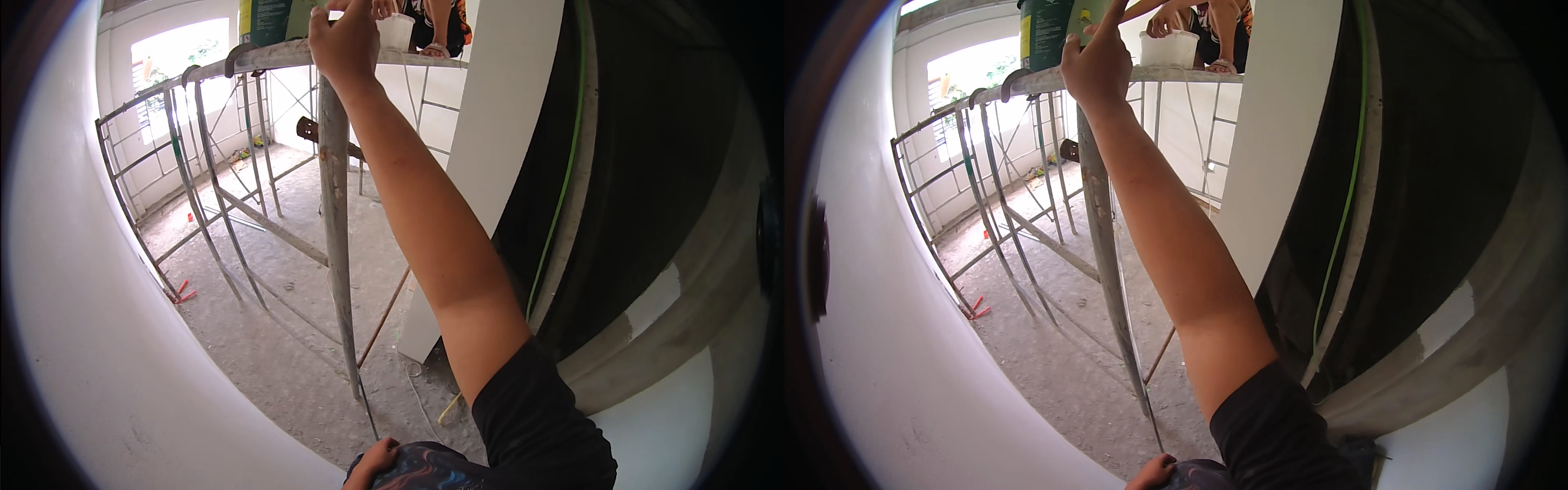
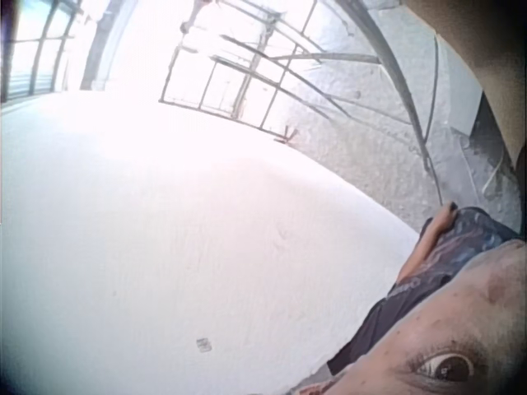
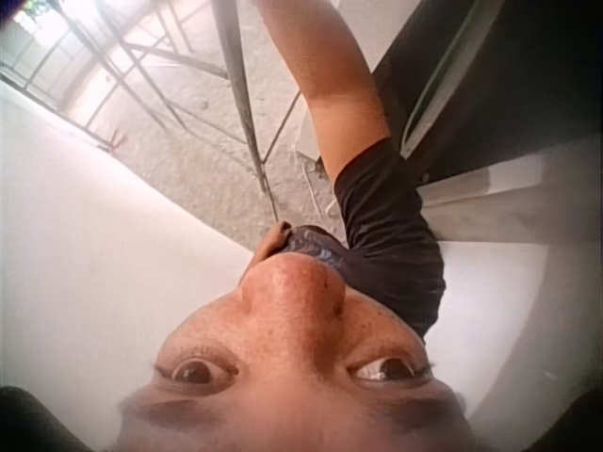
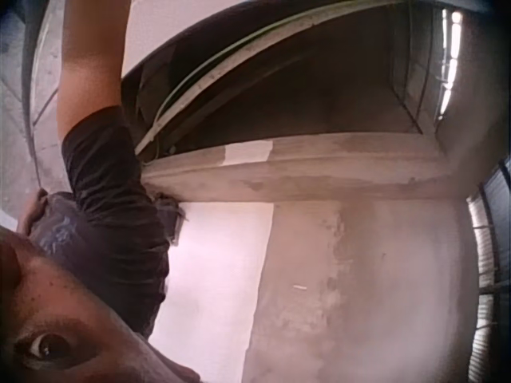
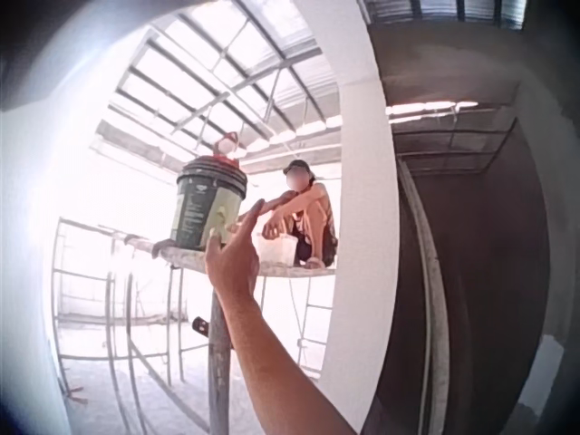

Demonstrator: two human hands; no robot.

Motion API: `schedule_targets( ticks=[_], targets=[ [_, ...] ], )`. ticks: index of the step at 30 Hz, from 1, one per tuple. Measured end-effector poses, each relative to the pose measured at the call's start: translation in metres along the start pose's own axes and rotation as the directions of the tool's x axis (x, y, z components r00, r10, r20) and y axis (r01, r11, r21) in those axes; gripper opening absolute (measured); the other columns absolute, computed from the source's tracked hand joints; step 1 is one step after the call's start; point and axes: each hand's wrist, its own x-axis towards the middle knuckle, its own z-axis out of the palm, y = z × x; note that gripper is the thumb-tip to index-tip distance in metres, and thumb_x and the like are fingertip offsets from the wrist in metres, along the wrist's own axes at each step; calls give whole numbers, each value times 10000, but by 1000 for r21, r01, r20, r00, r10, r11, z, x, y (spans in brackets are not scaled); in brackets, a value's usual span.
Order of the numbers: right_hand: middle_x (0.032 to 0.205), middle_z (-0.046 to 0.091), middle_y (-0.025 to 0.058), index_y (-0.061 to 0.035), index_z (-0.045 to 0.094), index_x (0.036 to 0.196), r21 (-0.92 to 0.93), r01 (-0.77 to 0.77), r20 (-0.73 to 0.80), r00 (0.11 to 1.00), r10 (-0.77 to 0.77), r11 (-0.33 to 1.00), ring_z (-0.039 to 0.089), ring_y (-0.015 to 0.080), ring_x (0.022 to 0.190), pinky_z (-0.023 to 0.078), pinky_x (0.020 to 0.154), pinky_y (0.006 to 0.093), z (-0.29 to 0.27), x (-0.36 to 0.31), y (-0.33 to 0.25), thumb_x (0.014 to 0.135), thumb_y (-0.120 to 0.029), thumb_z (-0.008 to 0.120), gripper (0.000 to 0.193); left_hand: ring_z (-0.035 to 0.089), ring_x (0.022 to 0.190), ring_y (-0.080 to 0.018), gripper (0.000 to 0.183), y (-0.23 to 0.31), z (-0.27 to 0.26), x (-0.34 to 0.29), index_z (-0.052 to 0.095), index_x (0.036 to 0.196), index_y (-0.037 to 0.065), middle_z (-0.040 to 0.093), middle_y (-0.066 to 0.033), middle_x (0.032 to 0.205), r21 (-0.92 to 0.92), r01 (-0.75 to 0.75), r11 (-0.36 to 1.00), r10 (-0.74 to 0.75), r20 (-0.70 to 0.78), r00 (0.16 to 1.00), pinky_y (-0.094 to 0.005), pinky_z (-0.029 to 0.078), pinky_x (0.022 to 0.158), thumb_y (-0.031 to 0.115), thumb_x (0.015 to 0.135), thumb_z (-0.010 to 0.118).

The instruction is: The person lifts and positions vertical metal poles into a scaffolding frame in a room under construction. Another person is visible on the scaffolding platform above, handling a bucket.

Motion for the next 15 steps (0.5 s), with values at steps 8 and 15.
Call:
schedule_targets(
  ticks=[8, 15],
  targets=[
    [1076, 641, 207, -106, -92, 1546, 47, -84, 41, 996, 82, 995, 665, 399, 942, 527, 861, 497, -4, -9, -5, 883, -85, 592, 953, 657, 1081, -347, 351, -1, -1, -1, 668, 1163, 25, 688, -204, 1132, -6, -41, 999, 41, -35, 999, -406, 505, 945, 257, 911, 590],
    [1055, 637, 194, -120, -81, 1552, 9, -63, -8, 998, 63, 998, 672, 381, 918, 543, 829, 473, -2, -10, -3, 884, -88, 595, 951, 659, 1072, -356, 358, -2, 0, 0, 673, 1157, 25, 691, -207, 1126, 20, -33, 999, 34, -24, 999, -409, 510, 936, 271, 910, 591]
  ],
)
